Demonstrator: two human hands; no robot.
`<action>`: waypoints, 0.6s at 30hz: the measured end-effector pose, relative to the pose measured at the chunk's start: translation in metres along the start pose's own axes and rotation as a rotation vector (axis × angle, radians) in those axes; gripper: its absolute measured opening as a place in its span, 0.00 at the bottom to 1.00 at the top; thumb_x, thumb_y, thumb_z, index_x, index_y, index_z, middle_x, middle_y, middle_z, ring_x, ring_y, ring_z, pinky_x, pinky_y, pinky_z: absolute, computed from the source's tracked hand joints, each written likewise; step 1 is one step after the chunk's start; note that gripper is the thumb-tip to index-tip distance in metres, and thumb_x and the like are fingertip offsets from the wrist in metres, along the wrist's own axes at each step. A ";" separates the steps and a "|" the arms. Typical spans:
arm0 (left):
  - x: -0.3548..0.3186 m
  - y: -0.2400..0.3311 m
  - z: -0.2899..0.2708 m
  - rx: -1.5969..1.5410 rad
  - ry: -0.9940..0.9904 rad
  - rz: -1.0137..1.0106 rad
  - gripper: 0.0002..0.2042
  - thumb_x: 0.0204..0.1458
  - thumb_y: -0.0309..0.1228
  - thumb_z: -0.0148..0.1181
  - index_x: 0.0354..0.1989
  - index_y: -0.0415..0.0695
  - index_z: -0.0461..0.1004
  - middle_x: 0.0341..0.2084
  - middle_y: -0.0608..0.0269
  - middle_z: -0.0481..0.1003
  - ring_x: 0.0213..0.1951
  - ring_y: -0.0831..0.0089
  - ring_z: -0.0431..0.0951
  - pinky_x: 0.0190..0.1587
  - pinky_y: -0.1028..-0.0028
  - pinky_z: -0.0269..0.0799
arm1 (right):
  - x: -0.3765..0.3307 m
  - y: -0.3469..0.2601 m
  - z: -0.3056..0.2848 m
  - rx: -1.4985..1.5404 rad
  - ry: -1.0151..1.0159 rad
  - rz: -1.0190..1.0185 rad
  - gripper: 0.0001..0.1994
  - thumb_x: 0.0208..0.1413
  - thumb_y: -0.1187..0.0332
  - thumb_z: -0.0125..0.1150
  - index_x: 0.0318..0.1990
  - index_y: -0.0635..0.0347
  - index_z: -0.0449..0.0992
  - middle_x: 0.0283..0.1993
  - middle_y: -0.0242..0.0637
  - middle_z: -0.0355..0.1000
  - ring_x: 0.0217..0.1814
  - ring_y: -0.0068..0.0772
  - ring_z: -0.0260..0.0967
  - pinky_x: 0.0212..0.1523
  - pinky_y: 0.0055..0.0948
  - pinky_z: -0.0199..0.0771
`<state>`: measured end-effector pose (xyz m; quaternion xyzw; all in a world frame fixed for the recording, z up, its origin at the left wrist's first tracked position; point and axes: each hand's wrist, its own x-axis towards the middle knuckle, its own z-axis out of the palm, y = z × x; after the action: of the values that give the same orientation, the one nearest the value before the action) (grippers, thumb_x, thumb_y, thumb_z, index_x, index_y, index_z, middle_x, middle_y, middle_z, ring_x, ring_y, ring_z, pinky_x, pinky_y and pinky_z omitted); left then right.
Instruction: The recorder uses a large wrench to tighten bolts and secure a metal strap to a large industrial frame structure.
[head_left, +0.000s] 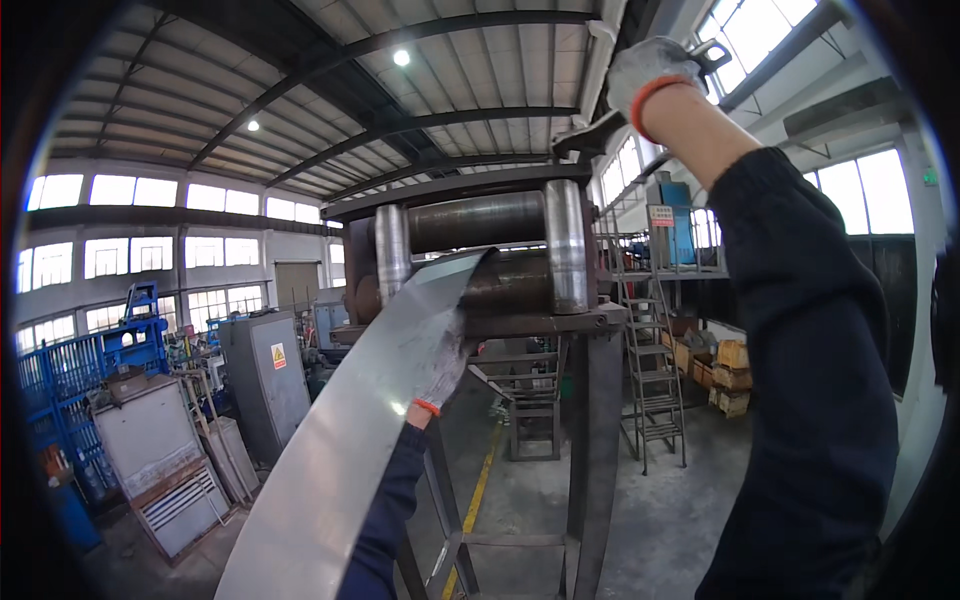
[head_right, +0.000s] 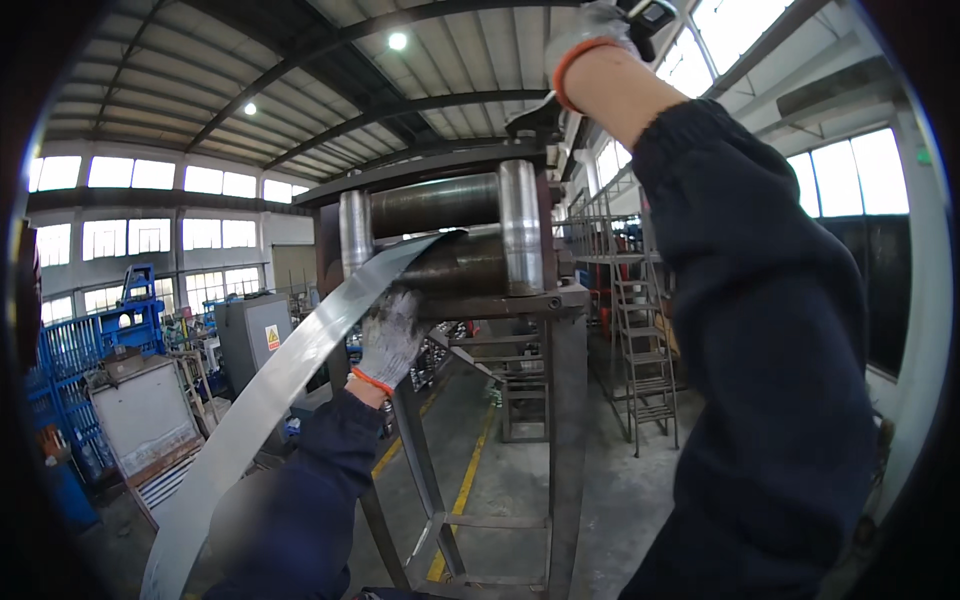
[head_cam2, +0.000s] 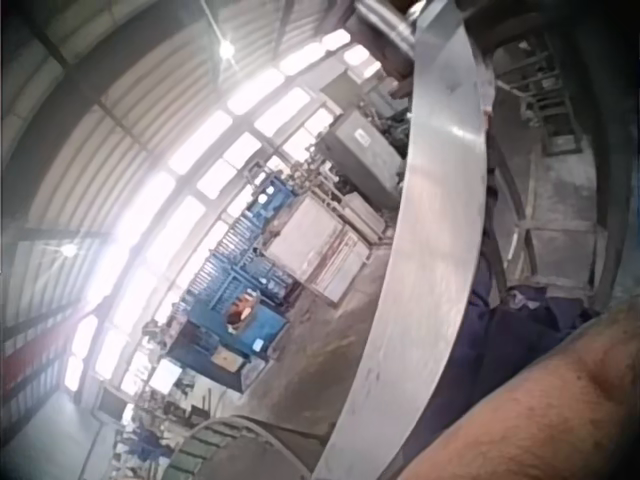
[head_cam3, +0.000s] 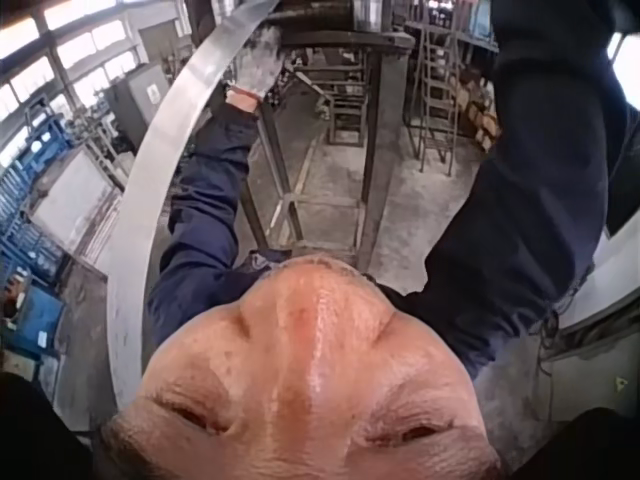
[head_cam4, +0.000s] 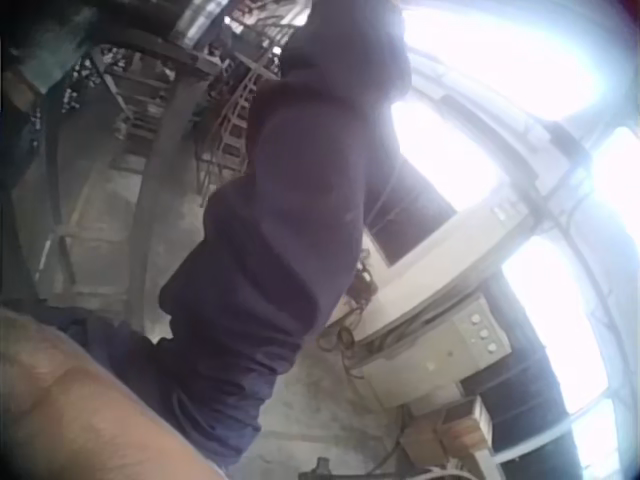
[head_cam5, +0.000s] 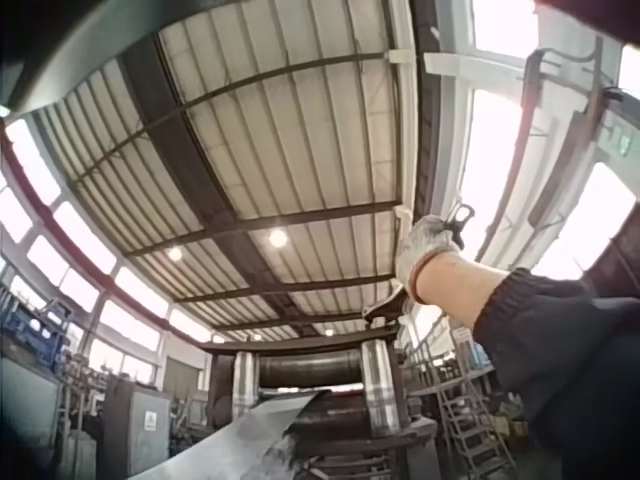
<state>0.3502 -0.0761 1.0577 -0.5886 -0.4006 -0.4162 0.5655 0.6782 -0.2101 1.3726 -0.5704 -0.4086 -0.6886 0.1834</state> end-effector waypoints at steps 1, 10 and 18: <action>0.001 -0.001 -0.003 -0.044 -0.047 -0.007 0.23 0.53 0.40 0.64 0.57 0.45 0.73 0.53 0.51 0.74 0.55 0.52 0.74 0.57 0.54 0.70 | -0.006 0.001 0.001 0.009 0.002 0.016 0.10 0.59 0.68 0.60 0.42 0.56 0.87 0.41 0.41 0.84 0.44 0.47 0.83 0.40 0.47 0.83; 0.010 0.003 -0.010 -0.090 -0.075 -0.002 0.23 0.52 0.37 0.65 0.57 0.45 0.73 0.53 0.51 0.73 0.55 0.49 0.72 0.59 0.52 0.67 | -0.039 0.021 0.012 0.029 0.196 0.012 0.08 0.56 0.68 0.60 0.34 0.57 0.86 0.34 0.41 0.83 0.36 0.43 0.84 0.29 0.42 0.82; 0.009 0.002 -0.015 -0.049 -0.028 0.019 0.23 0.51 0.37 0.67 0.55 0.44 0.73 0.51 0.50 0.73 0.55 0.49 0.72 0.62 0.51 0.64 | -0.026 0.001 0.016 0.119 0.009 0.008 0.08 0.56 0.68 0.63 0.40 0.54 0.86 0.39 0.40 0.83 0.41 0.44 0.83 0.37 0.44 0.83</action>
<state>0.3551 -0.0908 1.0658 -0.6120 -0.3925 -0.4122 0.5491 0.6965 -0.2038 1.3494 -0.5569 -0.4456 -0.6649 0.2219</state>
